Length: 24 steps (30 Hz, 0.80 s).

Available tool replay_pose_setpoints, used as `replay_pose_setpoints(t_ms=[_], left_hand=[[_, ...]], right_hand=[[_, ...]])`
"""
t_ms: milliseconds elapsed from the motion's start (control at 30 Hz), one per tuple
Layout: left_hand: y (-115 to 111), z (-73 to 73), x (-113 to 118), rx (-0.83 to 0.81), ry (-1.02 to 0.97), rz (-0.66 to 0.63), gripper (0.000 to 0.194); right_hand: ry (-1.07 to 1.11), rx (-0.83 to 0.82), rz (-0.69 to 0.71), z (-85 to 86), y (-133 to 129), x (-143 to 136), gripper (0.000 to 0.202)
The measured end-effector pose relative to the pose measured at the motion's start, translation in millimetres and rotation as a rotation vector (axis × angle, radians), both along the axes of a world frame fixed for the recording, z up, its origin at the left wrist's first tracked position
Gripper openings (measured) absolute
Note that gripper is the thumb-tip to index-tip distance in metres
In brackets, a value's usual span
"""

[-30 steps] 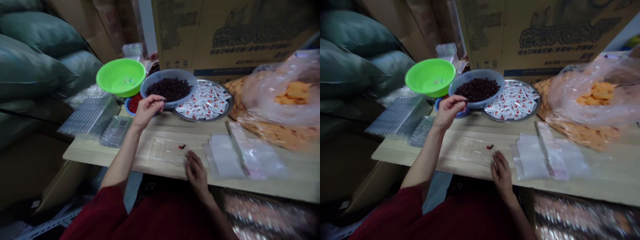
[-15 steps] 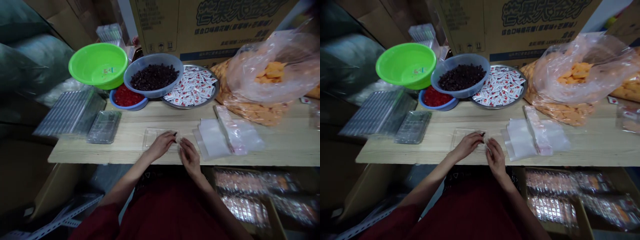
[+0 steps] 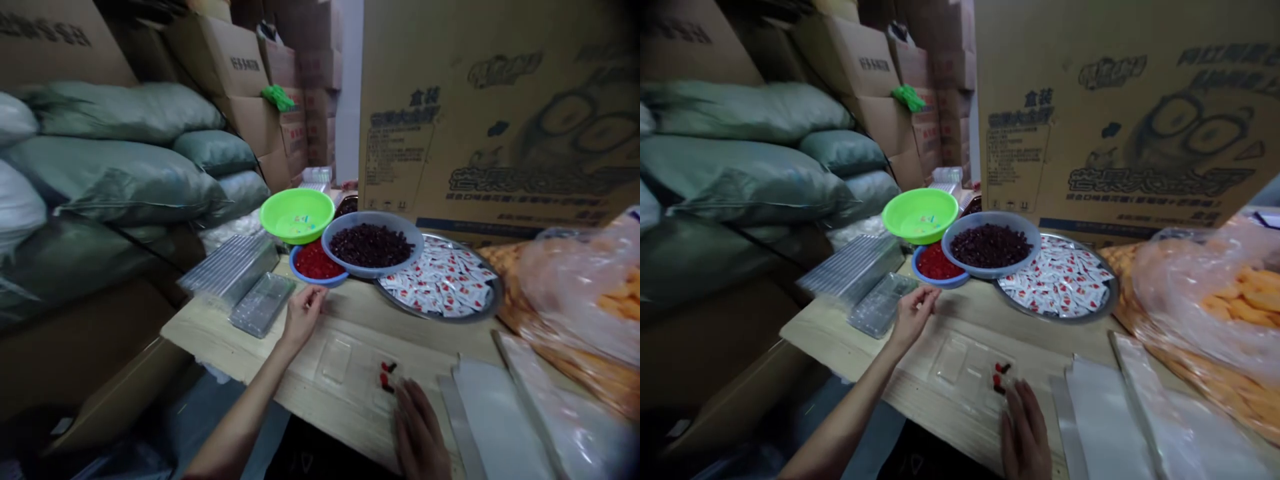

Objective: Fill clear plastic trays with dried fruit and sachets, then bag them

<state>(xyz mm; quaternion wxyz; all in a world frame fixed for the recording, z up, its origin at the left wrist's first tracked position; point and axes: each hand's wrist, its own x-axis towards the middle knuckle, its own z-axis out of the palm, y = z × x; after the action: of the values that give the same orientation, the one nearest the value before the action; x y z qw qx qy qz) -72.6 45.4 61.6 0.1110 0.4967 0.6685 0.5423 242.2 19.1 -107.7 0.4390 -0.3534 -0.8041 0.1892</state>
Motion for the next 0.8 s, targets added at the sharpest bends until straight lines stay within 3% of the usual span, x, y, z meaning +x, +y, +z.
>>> replay_pose_setpoints(t_ms=[133,300,367,467,567,667,800], left_hand=[[7,1.8,-26,0.134,-0.126,0.062,0.031],[6,-17.5,-41,0.146,-0.172,0.105,0.031],[1,-18.3,-52,0.14,-0.141,0.159,0.03],[0,-3.5,-77,0.118,0.117,0.329,0.03],[23,24.3,-107,0.024,0.555,0.452,0.05],[67,49.2,-139,-0.202,0.868,0.356,0.062],[117,66.6,-178,-0.419,0.903,0.199,0.027]], right_hand=[[0.029,0.015,-0.017,-11.2,3,2,0.048],[0.046,-0.102,-0.068,-1.9,-4,3,0.041],[0.05,-0.125,-0.068,2.1,-6,4,0.042],[0.031,-0.136,-0.07,5.2,-7,7,0.042],[0.005,-0.147,-0.053,5.8,-6,7,0.041],[0.016,-0.147,-0.049,4.3,-6,3,0.04],[0.076,-0.109,-0.139,3.8,-8,-6,0.041]])
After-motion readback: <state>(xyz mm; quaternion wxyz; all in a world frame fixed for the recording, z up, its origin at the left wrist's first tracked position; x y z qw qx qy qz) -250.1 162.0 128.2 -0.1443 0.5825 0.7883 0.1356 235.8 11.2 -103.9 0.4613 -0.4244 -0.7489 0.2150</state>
